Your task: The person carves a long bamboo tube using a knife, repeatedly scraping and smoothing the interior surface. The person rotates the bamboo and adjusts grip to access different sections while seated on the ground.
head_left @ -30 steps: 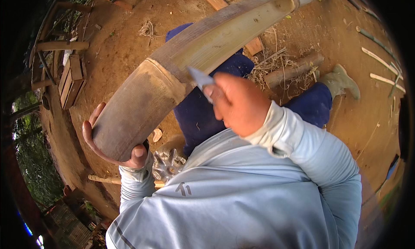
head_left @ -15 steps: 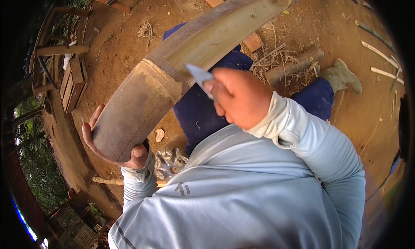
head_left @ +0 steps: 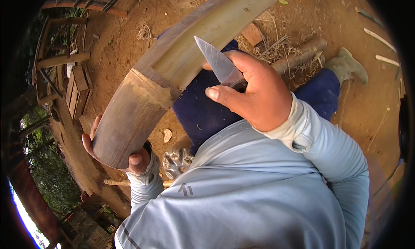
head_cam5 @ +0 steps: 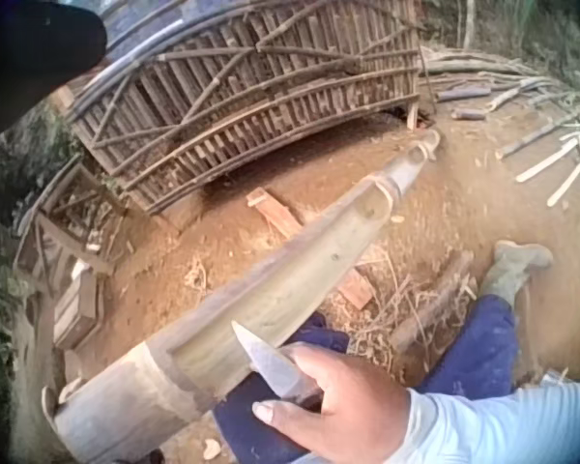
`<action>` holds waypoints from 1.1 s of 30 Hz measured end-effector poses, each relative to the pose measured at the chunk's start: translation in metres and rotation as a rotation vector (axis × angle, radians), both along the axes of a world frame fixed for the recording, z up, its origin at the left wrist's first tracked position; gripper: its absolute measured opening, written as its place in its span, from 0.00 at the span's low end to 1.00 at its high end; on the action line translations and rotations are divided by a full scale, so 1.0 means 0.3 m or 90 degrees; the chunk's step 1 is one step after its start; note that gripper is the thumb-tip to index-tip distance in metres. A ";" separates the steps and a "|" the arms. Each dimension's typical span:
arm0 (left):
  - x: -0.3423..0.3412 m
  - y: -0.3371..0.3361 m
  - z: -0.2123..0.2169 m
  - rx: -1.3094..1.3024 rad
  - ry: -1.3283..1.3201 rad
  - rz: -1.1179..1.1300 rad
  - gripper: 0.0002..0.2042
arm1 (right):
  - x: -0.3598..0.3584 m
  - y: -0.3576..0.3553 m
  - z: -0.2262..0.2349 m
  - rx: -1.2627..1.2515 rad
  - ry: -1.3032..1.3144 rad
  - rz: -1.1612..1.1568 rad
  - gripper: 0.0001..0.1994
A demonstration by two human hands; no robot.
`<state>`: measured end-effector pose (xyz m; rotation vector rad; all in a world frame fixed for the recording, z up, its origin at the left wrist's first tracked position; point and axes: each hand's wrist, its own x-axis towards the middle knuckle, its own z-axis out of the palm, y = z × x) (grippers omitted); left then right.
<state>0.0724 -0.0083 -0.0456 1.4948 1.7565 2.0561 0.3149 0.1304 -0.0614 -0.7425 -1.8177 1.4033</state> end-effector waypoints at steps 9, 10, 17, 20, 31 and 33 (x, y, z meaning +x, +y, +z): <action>-0.004 0.000 0.004 -0.007 0.006 -0.018 0.58 | -0.099 0.058 0.020 -0.054 -0.032 0.187 0.18; -0.007 0.001 0.002 -0.004 0.004 -0.020 0.58 | -0.101 0.060 0.019 -0.060 -0.029 0.187 0.17; -0.005 0.004 0.004 0.000 -0.013 -0.031 0.57 | -0.116 0.049 -0.030 0.007 0.006 0.123 0.11; -0.012 0.003 0.001 0.002 -0.017 -0.045 0.57 | -0.112 0.053 -0.017 0.141 -0.036 0.100 0.09; 0.000 -0.002 0.004 -0.008 0.009 -0.018 0.59 | -0.114 0.020 -0.011 0.026 -0.044 0.111 0.11; 0.003 0.003 0.001 -0.009 0.021 -0.010 0.59 | -0.111 0.016 -0.012 -0.043 -0.050 0.123 0.13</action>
